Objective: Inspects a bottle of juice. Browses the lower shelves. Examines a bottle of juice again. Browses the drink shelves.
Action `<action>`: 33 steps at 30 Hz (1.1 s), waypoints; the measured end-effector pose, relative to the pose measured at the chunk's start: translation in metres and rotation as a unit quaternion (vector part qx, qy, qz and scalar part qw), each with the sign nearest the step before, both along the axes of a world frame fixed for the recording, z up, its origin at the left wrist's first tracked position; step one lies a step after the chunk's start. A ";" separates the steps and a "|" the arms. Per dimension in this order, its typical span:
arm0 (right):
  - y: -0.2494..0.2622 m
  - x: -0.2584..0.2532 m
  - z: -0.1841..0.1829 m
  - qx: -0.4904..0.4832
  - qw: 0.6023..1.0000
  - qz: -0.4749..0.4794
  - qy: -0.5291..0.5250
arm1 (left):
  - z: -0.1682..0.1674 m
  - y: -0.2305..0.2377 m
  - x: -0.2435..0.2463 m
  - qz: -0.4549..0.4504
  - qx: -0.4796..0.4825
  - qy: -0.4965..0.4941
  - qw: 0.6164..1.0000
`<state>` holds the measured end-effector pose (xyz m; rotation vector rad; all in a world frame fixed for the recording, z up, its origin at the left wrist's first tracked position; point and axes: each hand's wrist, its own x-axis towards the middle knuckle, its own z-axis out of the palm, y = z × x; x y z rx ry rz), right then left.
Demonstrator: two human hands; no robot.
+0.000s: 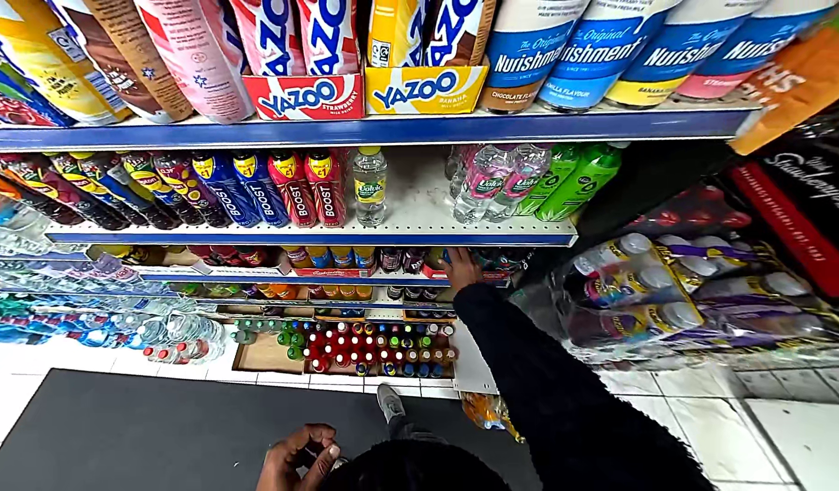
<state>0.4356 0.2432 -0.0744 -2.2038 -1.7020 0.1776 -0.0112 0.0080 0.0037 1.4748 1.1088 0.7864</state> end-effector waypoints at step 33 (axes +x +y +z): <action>-0.218 -0.200 0.157 -0.078 0.725 0.282 0.623 | 0.032 0.004 0.007 -0.051 -0.137 -0.226 0.963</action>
